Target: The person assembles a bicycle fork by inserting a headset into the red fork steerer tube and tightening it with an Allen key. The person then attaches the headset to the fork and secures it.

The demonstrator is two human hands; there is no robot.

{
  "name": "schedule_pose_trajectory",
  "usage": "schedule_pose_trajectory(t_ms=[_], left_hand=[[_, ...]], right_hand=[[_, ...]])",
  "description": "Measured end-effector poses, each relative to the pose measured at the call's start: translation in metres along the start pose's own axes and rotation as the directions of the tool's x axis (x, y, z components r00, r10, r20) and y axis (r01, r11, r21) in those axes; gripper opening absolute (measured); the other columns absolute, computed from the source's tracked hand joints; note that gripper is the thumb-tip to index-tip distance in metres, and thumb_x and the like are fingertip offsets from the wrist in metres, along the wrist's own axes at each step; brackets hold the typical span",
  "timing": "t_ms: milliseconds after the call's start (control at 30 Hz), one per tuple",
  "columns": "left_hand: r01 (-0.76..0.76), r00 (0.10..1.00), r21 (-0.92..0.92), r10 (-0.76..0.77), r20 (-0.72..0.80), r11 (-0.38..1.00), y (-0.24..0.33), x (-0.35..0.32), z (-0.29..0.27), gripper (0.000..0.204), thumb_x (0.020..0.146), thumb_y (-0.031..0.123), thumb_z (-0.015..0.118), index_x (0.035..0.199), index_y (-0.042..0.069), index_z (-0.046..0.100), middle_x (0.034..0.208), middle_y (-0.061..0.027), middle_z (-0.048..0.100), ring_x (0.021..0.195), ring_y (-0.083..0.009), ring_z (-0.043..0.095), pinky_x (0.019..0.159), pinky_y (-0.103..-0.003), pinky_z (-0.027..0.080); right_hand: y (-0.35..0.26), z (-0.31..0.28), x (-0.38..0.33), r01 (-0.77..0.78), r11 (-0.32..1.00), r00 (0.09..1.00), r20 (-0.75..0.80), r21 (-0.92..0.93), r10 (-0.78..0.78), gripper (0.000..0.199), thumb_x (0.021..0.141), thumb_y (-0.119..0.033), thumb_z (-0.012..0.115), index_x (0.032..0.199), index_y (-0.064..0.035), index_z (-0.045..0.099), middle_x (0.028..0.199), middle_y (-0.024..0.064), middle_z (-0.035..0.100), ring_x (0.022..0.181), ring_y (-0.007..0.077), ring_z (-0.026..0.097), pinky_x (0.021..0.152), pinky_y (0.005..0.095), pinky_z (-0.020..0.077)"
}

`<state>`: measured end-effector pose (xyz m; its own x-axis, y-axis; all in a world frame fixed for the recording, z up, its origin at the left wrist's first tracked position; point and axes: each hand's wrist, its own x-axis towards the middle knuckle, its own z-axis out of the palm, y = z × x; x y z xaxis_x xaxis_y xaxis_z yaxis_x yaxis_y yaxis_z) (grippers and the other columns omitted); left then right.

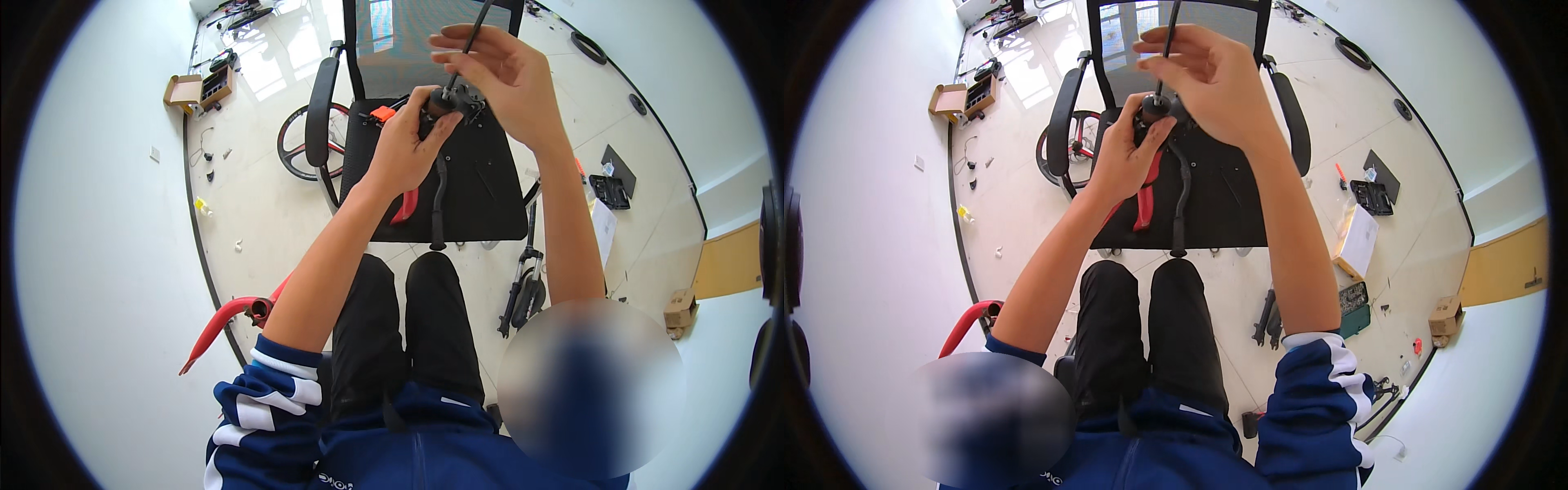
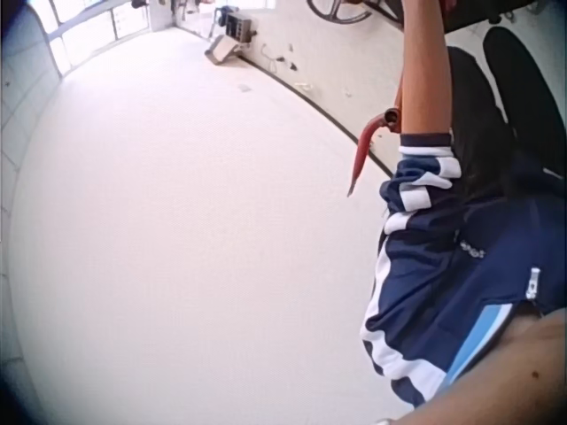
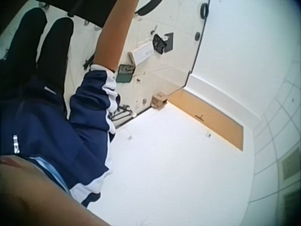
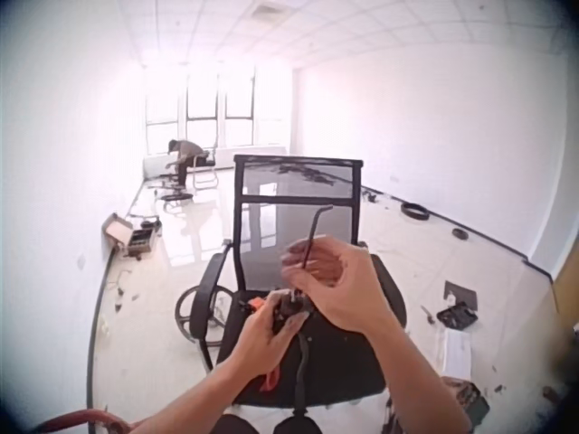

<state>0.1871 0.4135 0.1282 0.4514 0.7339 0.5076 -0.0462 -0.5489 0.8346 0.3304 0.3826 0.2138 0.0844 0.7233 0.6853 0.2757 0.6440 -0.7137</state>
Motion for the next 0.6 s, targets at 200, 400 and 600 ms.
schedule_pose_trajectory(t_ms=[200, 400, 600], left_hand=[[-0.018, 1.000, 0.015, 0.017, 0.016, 1.000, -0.003, 0.002, -0.002, 0.028, 0.096, 0.023, 0.063, 0.112, 0.004, 0.050, 0.078, -0.0052, 0.058, 0.068, -0.0172, 0.051, 0.067, -0.028, 0.044], [-0.060, 0.998, 0.049, 0.060, 0.000, 0.997, -0.003, 0.002, 0.000, 0.025, 0.097, 0.018, 0.060, 0.116, 0.004, 0.050, 0.077, -0.0028, 0.058, 0.070, -0.0080, 0.046, 0.066, -0.024, 0.042], [-0.023, 0.999, 0.008, 0.023, 0.032, 1.000, -0.002, 0.001, -0.001, 0.026, 0.095, 0.020, 0.063, 0.112, 0.004, 0.051, 0.077, -0.0045, 0.057, 0.067, -0.0148, 0.049, 0.066, -0.026, 0.044]], right_hand=[[-0.004, -0.013, 0.004, -0.100, 0.951, 0.989, 0.075, -0.293, 0.127, 0.024, 0.084, -0.015, 0.075, 0.102, -0.0006, 0.071, 0.092, 0.0096, 0.074, 0.087, 0.0196, 0.073, 0.083, 0.0267, 0.0550], [0.004, -0.011, 0.005, -0.007, 0.996, 0.997, 0.072, -0.085, 0.013, 0.029, 0.087, -0.017, 0.073, 0.110, -0.0006, 0.070, 0.102, 0.0104, 0.073, 0.094, 0.0186, 0.071, 0.086, 0.0273, 0.0542], [-0.004, -0.015, 0.002, -0.157, 0.967, 0.975, 0.127, -0.201, 0.185, 0.026, 0.091, -0.012, 0.067, 0.113, 0.0005, 0.069, 0.102, 0.0110, 0.073, 0.096, 0.0180, 0.071, 0.087, 0.0274, 0.0549]])
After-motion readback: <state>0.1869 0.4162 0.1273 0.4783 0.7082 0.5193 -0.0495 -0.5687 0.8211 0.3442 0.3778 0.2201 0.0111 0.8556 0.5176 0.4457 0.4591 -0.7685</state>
